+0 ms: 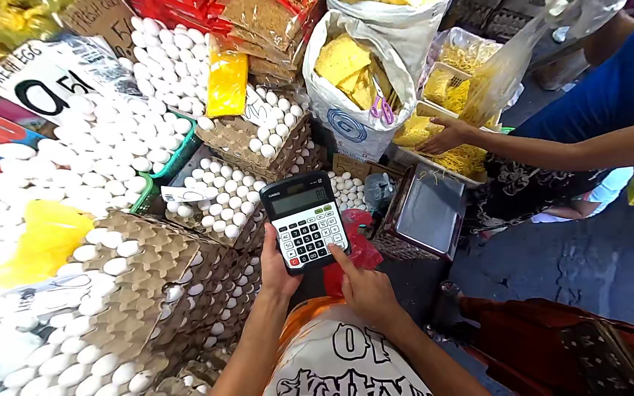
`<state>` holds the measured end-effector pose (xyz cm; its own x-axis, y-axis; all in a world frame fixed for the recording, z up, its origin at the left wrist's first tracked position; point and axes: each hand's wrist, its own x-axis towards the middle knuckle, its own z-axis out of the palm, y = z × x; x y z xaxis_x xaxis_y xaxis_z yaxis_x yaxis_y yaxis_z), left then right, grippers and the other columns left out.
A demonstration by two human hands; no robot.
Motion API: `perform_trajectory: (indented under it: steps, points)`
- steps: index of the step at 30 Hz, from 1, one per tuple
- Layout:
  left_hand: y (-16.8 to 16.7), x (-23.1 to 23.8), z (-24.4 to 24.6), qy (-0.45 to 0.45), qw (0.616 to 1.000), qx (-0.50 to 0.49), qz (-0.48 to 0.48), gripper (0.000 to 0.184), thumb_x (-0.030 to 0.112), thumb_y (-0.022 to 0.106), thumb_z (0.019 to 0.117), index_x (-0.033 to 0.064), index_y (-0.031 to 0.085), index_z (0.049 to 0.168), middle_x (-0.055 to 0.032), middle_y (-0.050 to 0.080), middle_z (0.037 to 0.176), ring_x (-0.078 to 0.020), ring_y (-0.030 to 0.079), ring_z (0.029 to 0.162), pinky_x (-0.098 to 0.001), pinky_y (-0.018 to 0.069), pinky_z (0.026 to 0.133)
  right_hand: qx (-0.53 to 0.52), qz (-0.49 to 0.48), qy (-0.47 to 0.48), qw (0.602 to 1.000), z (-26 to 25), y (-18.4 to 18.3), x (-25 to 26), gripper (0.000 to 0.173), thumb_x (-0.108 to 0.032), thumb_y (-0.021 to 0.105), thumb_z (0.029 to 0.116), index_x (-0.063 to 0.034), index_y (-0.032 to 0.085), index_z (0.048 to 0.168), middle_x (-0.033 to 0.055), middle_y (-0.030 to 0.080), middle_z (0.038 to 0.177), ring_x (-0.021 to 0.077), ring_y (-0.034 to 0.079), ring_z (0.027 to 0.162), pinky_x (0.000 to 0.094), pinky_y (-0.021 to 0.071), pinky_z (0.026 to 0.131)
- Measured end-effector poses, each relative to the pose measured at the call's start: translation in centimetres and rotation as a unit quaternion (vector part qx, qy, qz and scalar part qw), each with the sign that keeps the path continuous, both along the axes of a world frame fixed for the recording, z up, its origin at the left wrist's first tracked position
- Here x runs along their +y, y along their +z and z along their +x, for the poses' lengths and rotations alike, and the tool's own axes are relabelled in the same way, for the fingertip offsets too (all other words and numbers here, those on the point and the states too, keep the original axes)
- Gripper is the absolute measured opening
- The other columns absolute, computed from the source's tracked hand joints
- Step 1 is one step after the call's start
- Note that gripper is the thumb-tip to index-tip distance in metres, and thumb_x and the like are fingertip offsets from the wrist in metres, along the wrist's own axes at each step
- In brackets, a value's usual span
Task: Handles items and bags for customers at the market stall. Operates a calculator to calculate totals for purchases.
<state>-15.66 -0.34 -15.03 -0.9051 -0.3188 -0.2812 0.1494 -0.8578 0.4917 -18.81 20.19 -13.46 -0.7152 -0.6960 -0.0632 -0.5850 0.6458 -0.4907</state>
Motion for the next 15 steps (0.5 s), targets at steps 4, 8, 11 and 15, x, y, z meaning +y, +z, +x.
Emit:
perform_trajectory:
  steps: [4, 8, 11, 15]
  points:
    - [-0.4, -0.2, 0.7, 0.001, 1.000, 0.011, 0.018, 0.072, 0.064, 0.019, 0.1053, 0.0130, 0.049, 0.145, -0.0211, 0.062, 0.136, -0.0352, 0.062, 0.124, -0.0614, 0.0512, 0.102, -0.004, 0.006, 0.010, 1.000, 0.2, -0.3, -0.1, 0.065, -0.019, 0.043, 0.1008, -0.0323, 0.031, 0.163, 0.0029, 0.062, 0.062, 0.0266, 0.062, 0.055, 0.0477, 0.0503, 0.051]
    - [-0.8, -0.1, 1.1, 0.008, 1.000, 0.006, 0.025, 0.072, 0.064, 0.018, 0.1054, 0.0126, 0.048, 0.146, -0.0219, 0.061, 0.136, -0.0358, 0.062, 0.125, -0.0616, 0.0506, 0.102, -0.008, 0.010, 0.017, 1.000, 0.3, -0.6, 0.0, 0.064, -0.019, 0.042, 0.1008, -0.0336, 0.032, 0.162, 0.0028, 0.062, 0.062, 0.0262, 0.062, 0.055, 0.0475, 0.0499, 0.051]
    - [-1.0, -0.1, 1.2, 0.006, 1.000, 0.002, 0.027, 0.072, 0.063, 0.018, 0.1056, 0.0113, 0.048, 0.146, -0.0233, 0.060, 0.136, -0.0367, 0.062, 0.125, -0.0622, 0.0505, 0.102, -0.014, 0.016, 0.016, 1.000, 0.4, -0.6, 0.1, 0.063, -0.020, 0.041, 0.1017, -0.0342, 0.031, 0.163, 0.0031, 0.062, 0.063, 0.0264, 0.062, 0.056, 0.0476, 0.0499, 0.051]
    - [-1.1, -0.1, 1.1, 0.011, 1.000, 0.008, 0.013, 0.073, 0.062, 0.018, 0.1063, 0.0086, 0.048, 0.144, -0.0244, 0.061, 0.135, -0.0376, 0.063, 0.123, -0.0627, 0.0511, 0.102, -0.013, 0.009, 0.011, 1.000, 0.2, -0.8, -0.1, 0.064, -0.019, 0.044, 0.1011, -0.0350, 0.033, 0.162, 0.0027, 0.063, 0.063, 0.0263, 0.063, 0.056, 0.0483, 0.0505, 0.052]
